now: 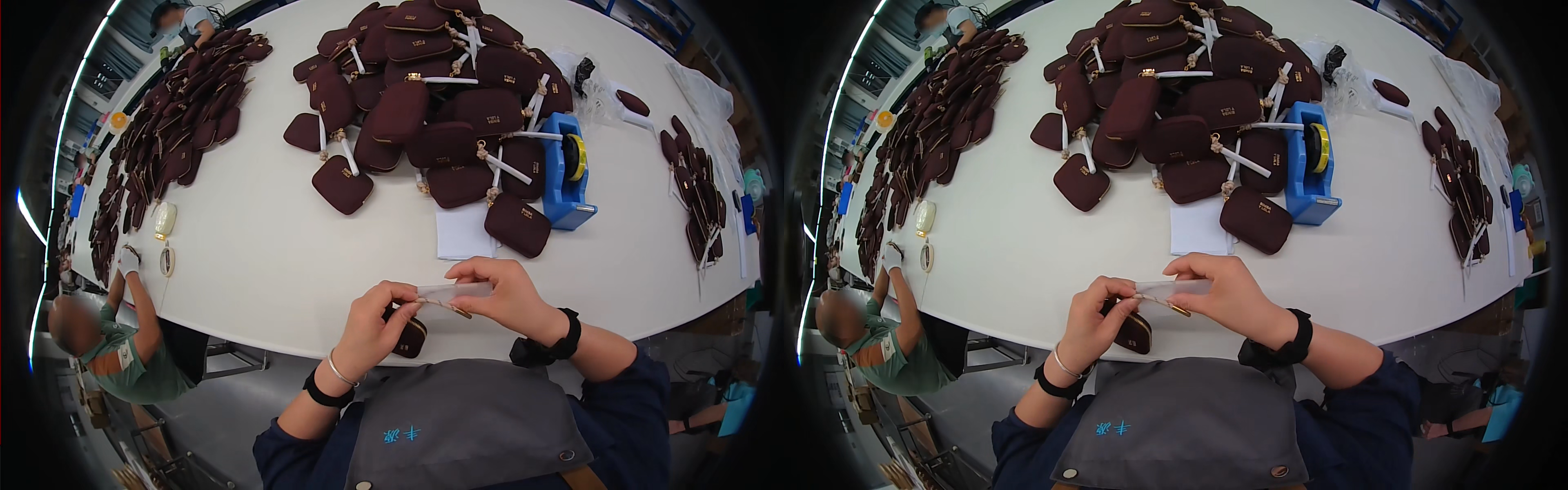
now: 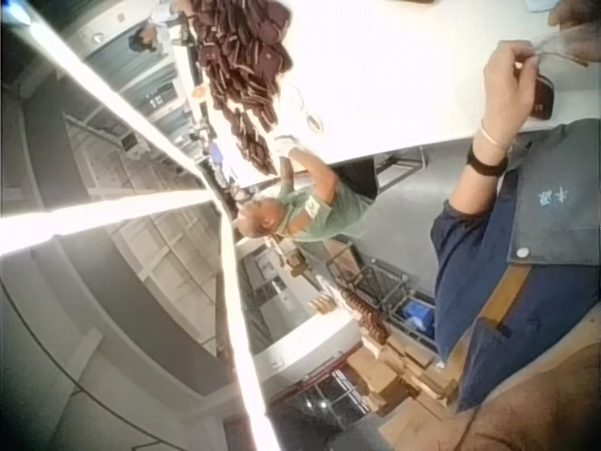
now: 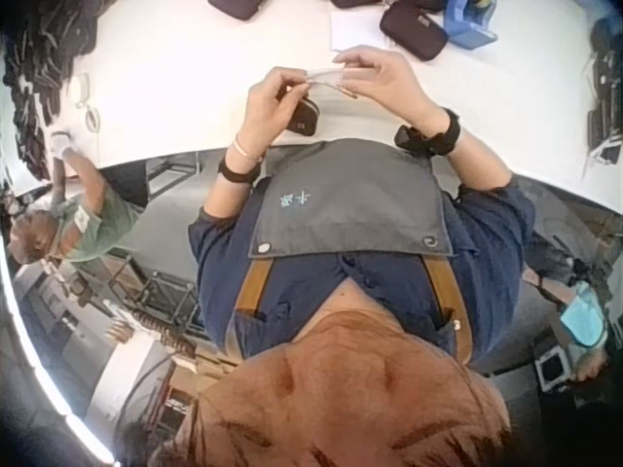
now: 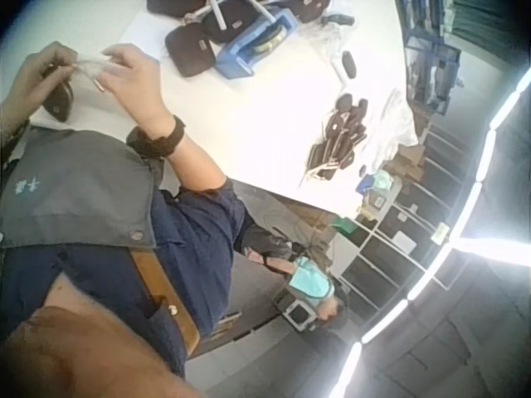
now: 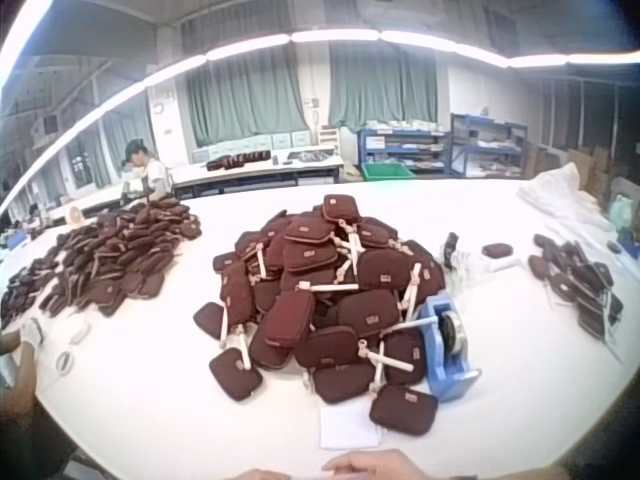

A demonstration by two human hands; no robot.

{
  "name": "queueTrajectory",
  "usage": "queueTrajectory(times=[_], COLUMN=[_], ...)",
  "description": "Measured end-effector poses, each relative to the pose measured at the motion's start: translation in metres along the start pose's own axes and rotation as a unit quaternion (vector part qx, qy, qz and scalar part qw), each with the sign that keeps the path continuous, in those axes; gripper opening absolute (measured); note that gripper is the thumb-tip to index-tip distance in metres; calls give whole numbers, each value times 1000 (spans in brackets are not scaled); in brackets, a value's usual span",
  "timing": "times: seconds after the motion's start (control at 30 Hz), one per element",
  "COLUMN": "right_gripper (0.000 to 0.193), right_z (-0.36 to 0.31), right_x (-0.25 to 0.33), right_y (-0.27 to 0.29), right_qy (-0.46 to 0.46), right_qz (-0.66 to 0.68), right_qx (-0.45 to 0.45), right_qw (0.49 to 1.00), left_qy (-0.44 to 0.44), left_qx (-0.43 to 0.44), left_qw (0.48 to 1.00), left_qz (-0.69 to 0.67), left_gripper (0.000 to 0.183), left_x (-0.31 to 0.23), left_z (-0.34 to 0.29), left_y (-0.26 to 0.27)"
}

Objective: The person inserts a white paper tube into the drawstring of a maroon pouch and secures it with a small white band. The person repeats this process for multiple pouches, placing the finished items on a pile on the table.

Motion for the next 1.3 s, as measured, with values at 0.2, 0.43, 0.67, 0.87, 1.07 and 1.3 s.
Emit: queueTrajectory(times=[0.2, 0.43, 0.67, 0.87, 1.07, 1.3], right_gripper=[25, 18, 14, 18, 25, 25], right_z=[-1, -3, -3, -1, -3, -3], right_x=[-43, -35, -32, -39, -33, -28], right_y=[-4, -4, -7, -9, -8, -1], right_qy=[-88, -95, -57, -2, -26, -72], right_qz=[243, 198, 225, 230, 240, 181], right_qx=[-20, -21, -29, -13, -27, 19], right_qw=[966, 975, 972, 973, 970, 981], left_qy=[11, 38, 77, 89, 53, 83], left_qx=[-14, -34, -3, -32, -12, 39], left_qw=[998, 993, 991, 971, 997, 992], left_qz=[-56, -102, -106, -221, -53, -84], left_gripper=[9, 16, 28, 28, 34, 32], left_x=[0, -1, -4, 0, -14, -10], left_z=[2, 5, 6, 5, 10, 13], left_y=[-2, -2, 0, -2, 7, 8])
Point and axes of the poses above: each hand's wrist, its own z-axis towards the middle knuckle, its own y-axis out of the back of the hand, x = y × z, the point moved 7 cm from there along z, towards the middle knuckle, and after that the axes turned 15 degrees about x, right-handed, at the moved point
